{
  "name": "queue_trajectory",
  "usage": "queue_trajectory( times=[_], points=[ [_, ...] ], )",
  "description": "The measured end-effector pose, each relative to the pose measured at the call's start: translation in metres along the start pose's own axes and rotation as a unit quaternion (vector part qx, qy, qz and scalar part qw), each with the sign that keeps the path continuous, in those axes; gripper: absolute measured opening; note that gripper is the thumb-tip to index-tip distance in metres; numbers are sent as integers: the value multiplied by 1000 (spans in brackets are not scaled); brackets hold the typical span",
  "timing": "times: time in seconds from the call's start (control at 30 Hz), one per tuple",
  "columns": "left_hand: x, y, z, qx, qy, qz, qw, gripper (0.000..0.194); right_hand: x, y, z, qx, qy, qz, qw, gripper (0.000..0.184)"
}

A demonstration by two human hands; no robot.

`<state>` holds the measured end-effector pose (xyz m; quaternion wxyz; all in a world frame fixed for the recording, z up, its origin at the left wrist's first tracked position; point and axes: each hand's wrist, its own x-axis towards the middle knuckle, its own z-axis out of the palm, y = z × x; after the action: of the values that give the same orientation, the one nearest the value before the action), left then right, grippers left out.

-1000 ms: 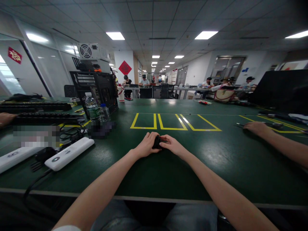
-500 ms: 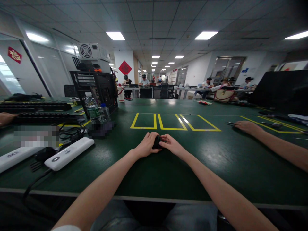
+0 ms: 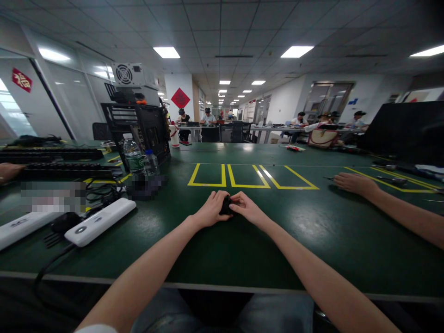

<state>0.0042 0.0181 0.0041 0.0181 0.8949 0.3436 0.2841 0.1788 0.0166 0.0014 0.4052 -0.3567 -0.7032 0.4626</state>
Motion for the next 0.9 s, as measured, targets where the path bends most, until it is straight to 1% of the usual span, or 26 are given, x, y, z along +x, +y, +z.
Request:
queue_trajectory(
  times=[0.13, 0.3, 0.33, 0.43, 0.5, 0.67, 0.77, 0.83, 0.9],
  points=[
    [0, 1, 0, -6, 1, -1, 1000, 51, -1, -2, -1, -2, -8, 37, 999, 30],
    [-1, 1, -1, -11, -5, -9, 1000, 48, -2, -1, -2, 22, -30, 17, 999, 37],
    [-1, 1, -1, -12, -6, -10, 1000, 48, -2, -1, -2, 20, -25, 14, 999, 36],
    [0, 1, -1, -12, -6, -8, 1000, 50, -1, 0, -1, -1, -2, 3, 1000, 26],
    [0, 1, -1, -10, -3, -5, 1000, 51, 0, 1, 0, -7, 4, -1, 1000, 23],
    [0, 0, 1, -7, 3, -2, 1000, 51, 3, 3, -2, 6, 6, 36, 999, 32],
    [0, -1, 1, -4, 1, -1, 1000, 51, 2, 4, -3, 17, -13, 26, 999, 33],
    [0, 0, 1, -3, -1, -2, 1000, 50, 0, 3, -3, 27, -24, 18, 999, 39],
    [0, 0, 0, -4, -3, -5, 1000, 50, -1, 2, -2, 30, -25, 19, 999, 41]
  ],
)
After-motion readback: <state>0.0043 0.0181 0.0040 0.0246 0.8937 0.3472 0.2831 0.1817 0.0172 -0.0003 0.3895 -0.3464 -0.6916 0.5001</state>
